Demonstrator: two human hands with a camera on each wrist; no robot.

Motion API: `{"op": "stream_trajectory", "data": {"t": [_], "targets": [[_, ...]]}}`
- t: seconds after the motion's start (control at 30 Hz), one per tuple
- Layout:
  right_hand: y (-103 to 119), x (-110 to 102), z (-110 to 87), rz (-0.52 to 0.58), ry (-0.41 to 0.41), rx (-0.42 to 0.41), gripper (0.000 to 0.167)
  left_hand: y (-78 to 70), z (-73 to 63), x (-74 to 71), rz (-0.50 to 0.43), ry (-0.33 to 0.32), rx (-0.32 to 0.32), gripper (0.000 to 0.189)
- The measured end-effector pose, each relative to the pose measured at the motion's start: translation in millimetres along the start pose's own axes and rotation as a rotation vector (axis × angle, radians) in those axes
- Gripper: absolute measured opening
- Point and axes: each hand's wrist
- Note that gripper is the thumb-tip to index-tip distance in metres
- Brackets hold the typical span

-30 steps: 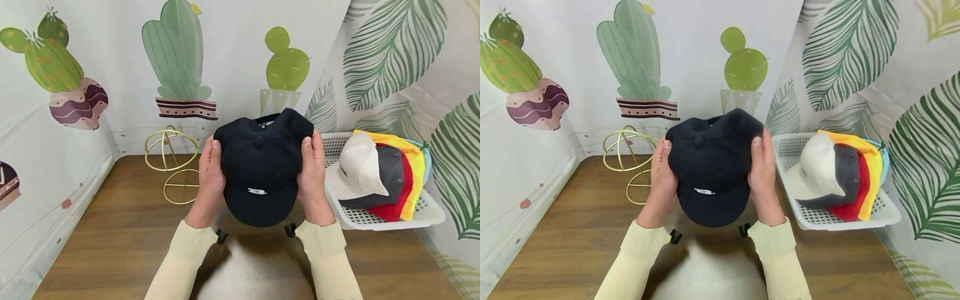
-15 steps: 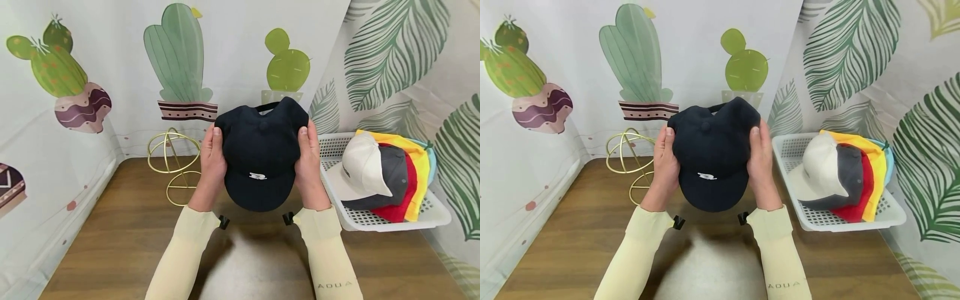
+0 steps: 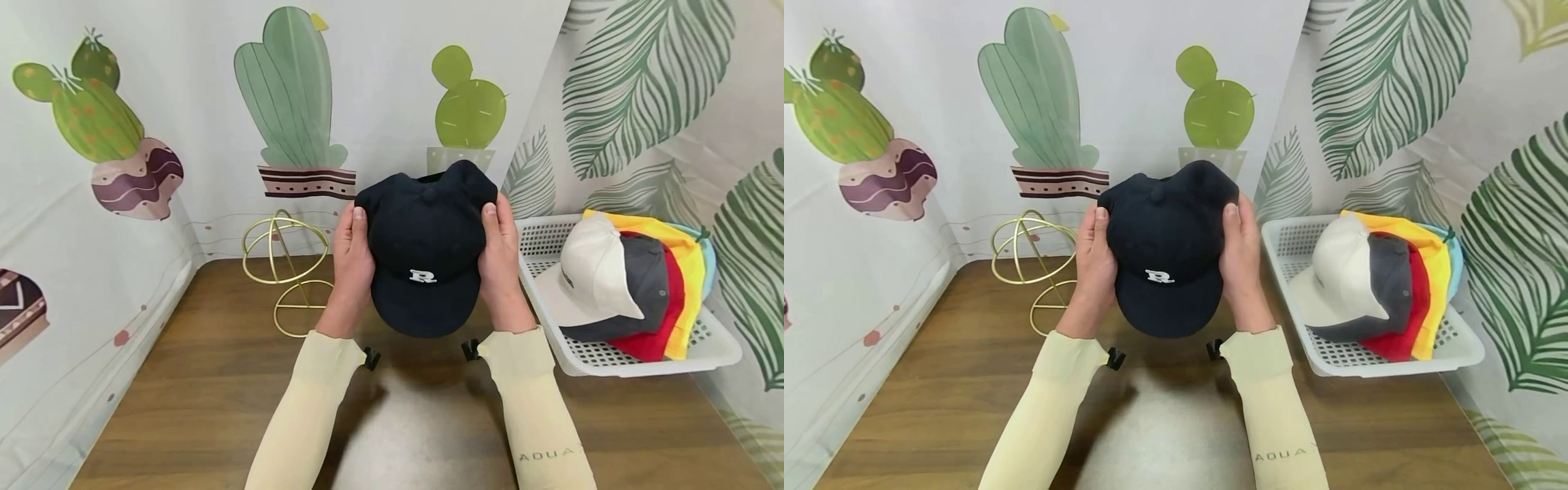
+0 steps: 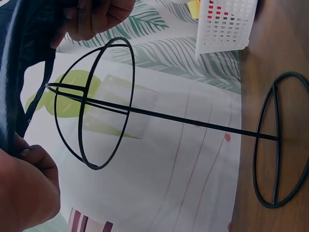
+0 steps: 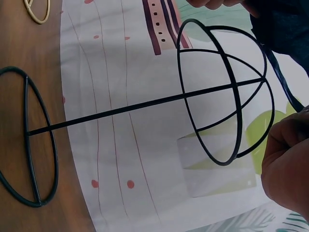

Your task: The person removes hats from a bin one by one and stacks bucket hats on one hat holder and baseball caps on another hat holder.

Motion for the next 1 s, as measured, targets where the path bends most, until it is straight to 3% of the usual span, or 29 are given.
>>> {"op": "stream_trajectory", "data": {"t": [0.4, 0.67, 1.0], "targets": [[-7, 5, 10.4, -0.095, -0.050, 0.081, 0.036, 12.6, 7.8, -7.0, -0.009, -0.067, -0.051, 0.035], [-10, 1, 8.4, -0.196, -0.176, 0.235, 0.034, 20.7, 8.8, -4.8, -0.030, -0.111, -0.101, 0.037], [-23, -4, 8.1, -0.255, -0.218, 0.391, 0.031, 31.0, 3.5, -5.6, 0.013, -0.164, -0.251, 0.036]]}}
Point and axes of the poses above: each hand's wrist, its own z-axis towards the middle knuckle, its own x-axis out of the palm, y = z × x, and after that the axes turned 12 degrees about -z, right-handed
